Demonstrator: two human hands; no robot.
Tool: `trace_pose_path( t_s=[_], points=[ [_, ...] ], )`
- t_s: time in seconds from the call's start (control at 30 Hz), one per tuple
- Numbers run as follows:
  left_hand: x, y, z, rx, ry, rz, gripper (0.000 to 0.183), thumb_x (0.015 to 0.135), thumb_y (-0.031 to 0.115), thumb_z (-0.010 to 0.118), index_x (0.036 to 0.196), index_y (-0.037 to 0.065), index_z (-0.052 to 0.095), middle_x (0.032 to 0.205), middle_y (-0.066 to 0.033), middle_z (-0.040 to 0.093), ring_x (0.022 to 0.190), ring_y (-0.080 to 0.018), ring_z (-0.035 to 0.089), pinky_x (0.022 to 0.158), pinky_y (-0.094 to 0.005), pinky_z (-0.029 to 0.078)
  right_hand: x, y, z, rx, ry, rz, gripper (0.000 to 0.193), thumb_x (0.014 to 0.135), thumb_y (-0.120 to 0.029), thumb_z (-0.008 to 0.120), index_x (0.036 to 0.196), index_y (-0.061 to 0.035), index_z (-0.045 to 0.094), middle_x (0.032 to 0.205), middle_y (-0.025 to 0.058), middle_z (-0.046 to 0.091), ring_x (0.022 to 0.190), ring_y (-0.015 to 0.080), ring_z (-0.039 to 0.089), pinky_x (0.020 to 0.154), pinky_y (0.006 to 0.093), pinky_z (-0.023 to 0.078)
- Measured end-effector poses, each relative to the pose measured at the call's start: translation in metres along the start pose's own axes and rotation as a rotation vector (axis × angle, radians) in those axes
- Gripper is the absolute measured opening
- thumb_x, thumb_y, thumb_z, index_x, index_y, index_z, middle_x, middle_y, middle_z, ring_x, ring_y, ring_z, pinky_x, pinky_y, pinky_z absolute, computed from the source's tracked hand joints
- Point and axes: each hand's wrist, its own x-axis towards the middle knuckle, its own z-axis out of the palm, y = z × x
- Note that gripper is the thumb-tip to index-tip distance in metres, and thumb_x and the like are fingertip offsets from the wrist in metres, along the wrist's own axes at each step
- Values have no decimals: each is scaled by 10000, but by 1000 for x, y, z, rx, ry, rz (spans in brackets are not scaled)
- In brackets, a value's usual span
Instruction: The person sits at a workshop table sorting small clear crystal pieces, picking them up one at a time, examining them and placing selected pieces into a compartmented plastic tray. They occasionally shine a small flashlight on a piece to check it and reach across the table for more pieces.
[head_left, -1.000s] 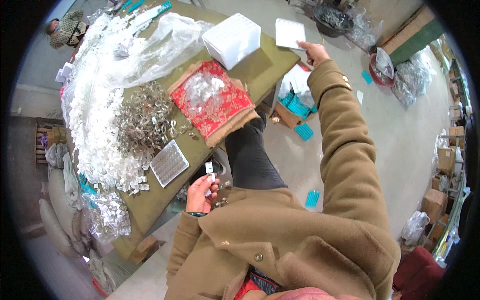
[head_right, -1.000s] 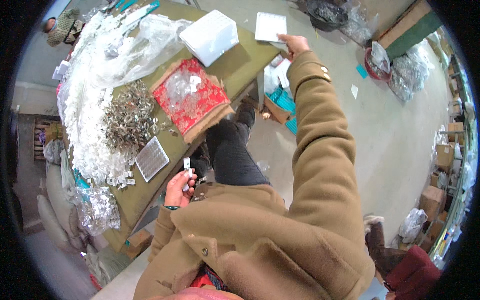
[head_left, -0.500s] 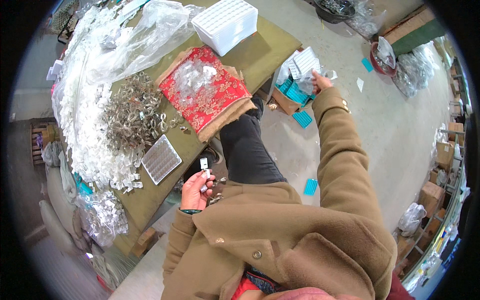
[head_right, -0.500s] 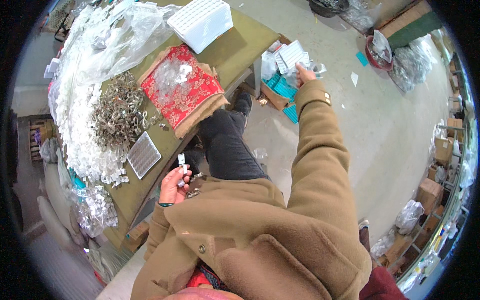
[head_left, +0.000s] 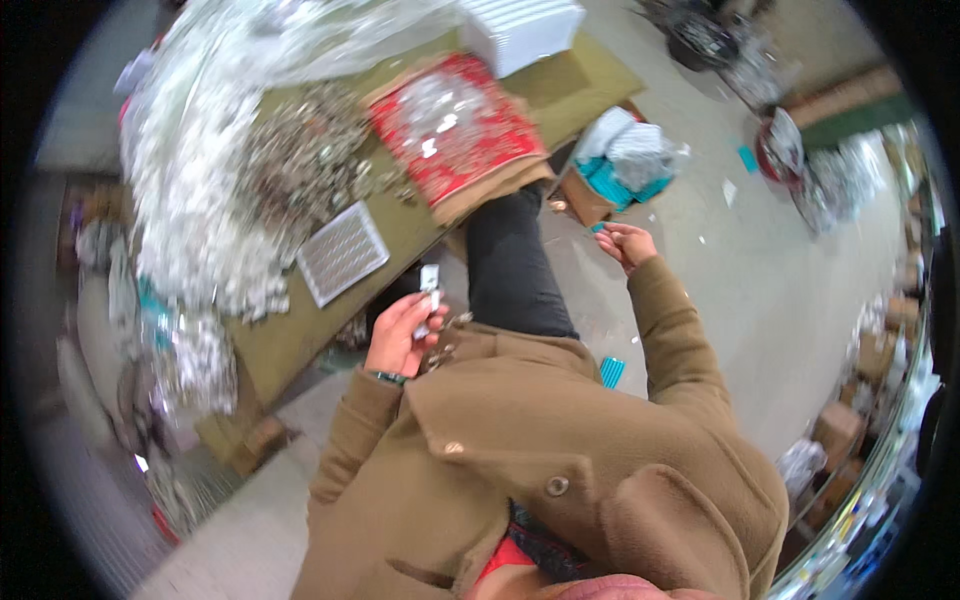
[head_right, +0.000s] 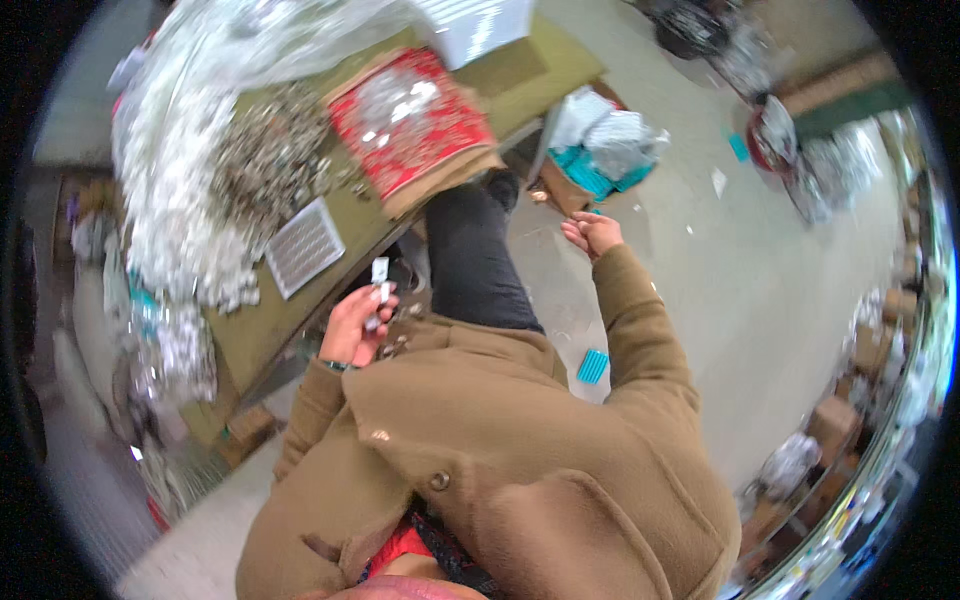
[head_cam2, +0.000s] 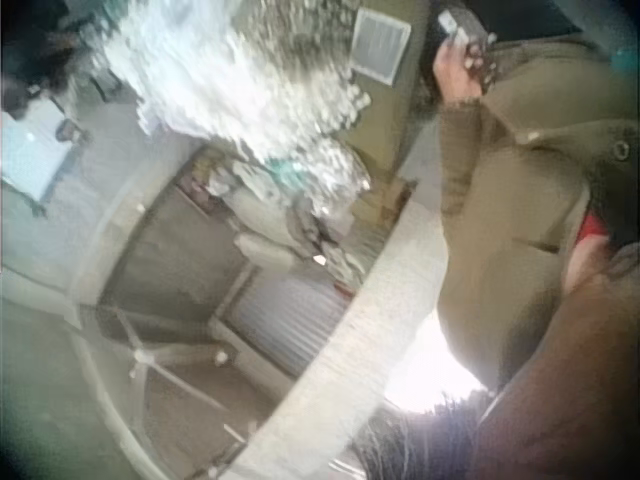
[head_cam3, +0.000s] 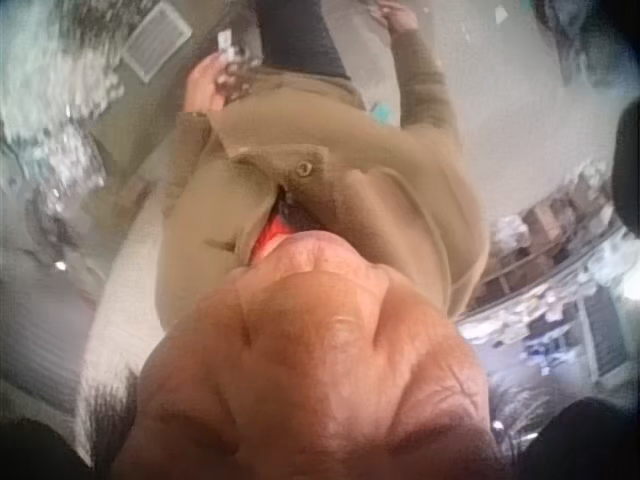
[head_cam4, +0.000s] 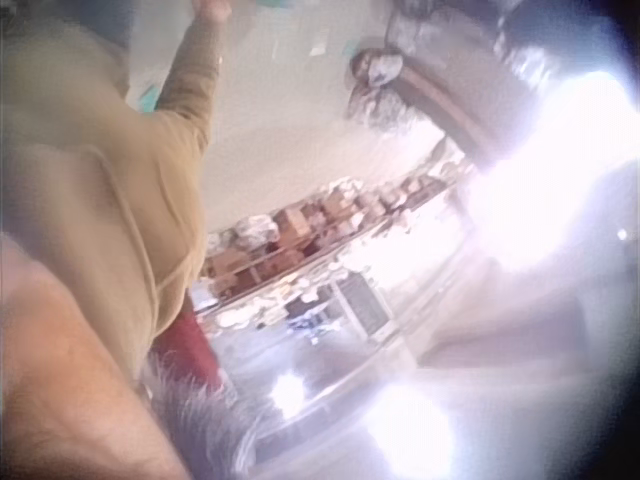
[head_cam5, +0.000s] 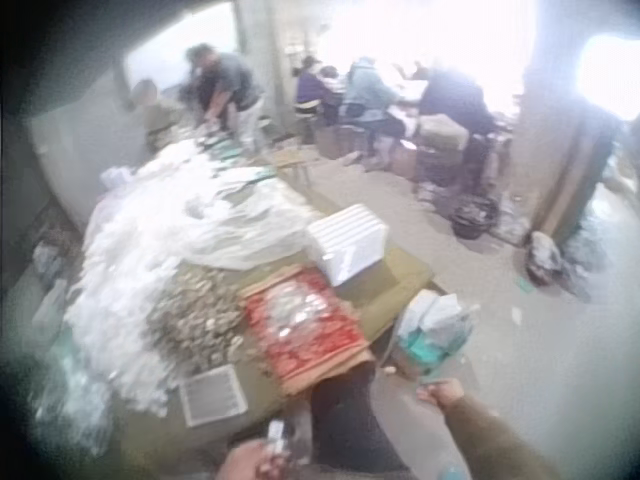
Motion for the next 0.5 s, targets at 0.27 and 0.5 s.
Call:
trace_pose_path(
  t_s=[0.27,0.5],
  points=[
    [-29,-4,-32,-260,-37,129,201,903,150,637,1068,36,630,916,-39,669,744,-55,611,571,-174,506,-124,-48,155,-60,-653,-180,269,952,-74,530,1205,17,523,1138,187,637,912,197,681,696,264,582],
    [-48,-9,-74,-420,99,258,187,920,145,616,1067,30,628,963,-64,683,782,-74,650,591,-185,549,-162,-21,275,-469,-746,-427,149,911,-101,616,1019,-5,651,907,45,660,797,114,638,686,244,527]
  ],
)
